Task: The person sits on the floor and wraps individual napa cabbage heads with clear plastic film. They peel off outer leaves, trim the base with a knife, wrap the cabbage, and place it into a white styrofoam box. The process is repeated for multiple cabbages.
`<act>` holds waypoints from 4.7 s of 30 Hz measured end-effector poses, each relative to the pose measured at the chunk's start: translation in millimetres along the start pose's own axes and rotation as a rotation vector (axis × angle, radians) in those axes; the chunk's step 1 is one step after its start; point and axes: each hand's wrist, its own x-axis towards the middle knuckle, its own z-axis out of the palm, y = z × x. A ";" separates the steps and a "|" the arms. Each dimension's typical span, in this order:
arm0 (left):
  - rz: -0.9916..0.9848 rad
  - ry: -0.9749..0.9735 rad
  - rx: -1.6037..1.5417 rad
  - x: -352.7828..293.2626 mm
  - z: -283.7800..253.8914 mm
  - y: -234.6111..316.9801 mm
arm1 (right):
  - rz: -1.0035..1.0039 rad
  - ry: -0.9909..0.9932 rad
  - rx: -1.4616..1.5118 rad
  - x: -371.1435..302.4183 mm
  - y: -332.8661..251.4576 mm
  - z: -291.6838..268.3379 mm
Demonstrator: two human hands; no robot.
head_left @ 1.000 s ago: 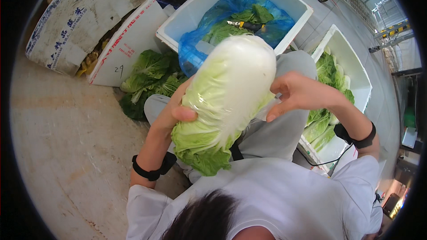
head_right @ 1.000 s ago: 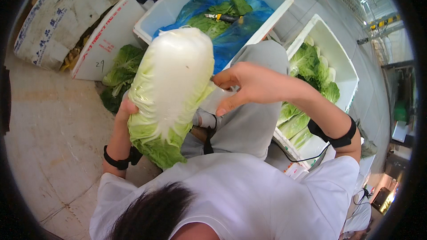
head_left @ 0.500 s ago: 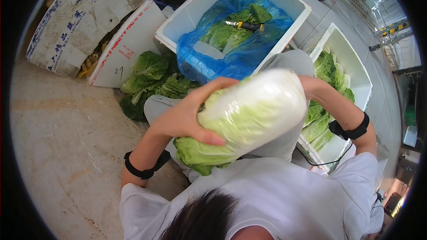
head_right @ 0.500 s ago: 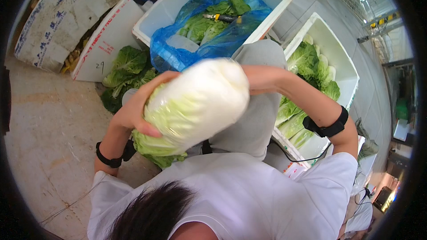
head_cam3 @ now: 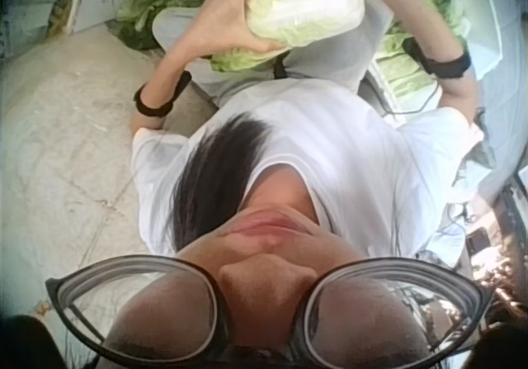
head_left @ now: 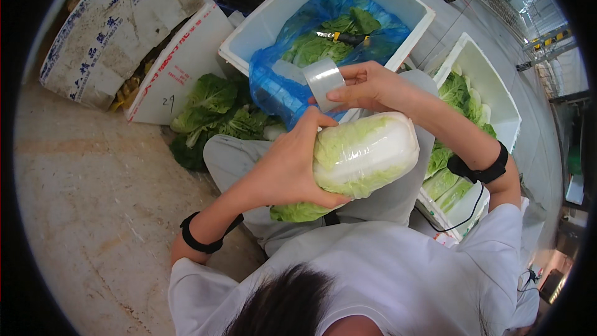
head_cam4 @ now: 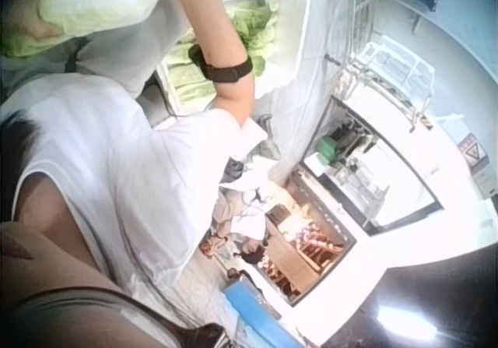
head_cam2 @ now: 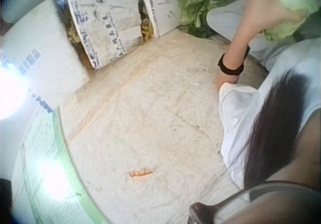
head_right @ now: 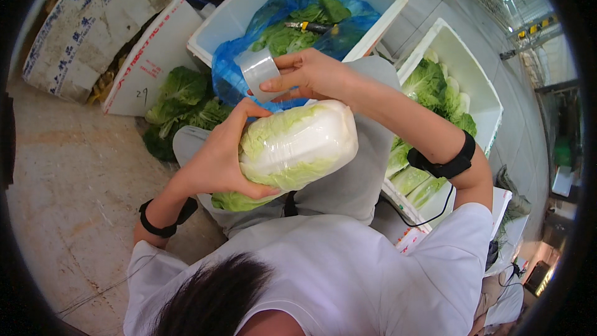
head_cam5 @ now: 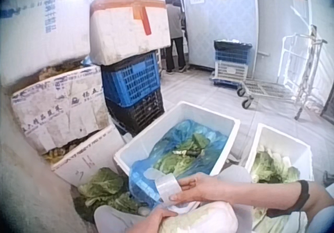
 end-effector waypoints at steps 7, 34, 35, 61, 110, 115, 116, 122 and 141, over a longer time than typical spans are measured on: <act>0.053 0.038 0.112 4.3 1.9 -14.3 | -0.007 -0.098 -0.015 -15.1 -36.0 14.4; -0.089 0.500 -0.422 -2.0 -49.6 -30.0 | -0.260 0.112 -0.317 -89.9 -31.2 67.1; -0.097 0.498 -0.457 -3.6 -50.2 -30.2 | -0.255 0.122 -0.341 -91.0 -31.1 64.6; 0.194 -0.084 -0.453 -18.9 -38.6 -26.3 | -0.443 -0.183 -0.679 -56.5 27.8 12.2; -0.132 0.420 -0.939 -9.2 -21.2 -54.1 | -0.181 0.353 -0.632 -62.0 -8.0 48.1; -0.069 0.344 -1.152 -10.0 -7.2 -51.4 | -0.097 0.418 -0.814 -52.1 -11.2 46.7; -0.055 0.340 -1.199 -9.6 -4.2 -50.1 | -0.107 0.412 -0.787 -51.0 -13.0 46.4; -0.090 0.169 -1.008 -16.9 -15.1 -52.4 | -0.191 0.378 -1.104 -42.5 -21.2 34.7; 0.154 -0.024 -1.713 -10.1 33.4 -92.0 | -0.669 0.332 -1.296 -24.1 -7.0 35.8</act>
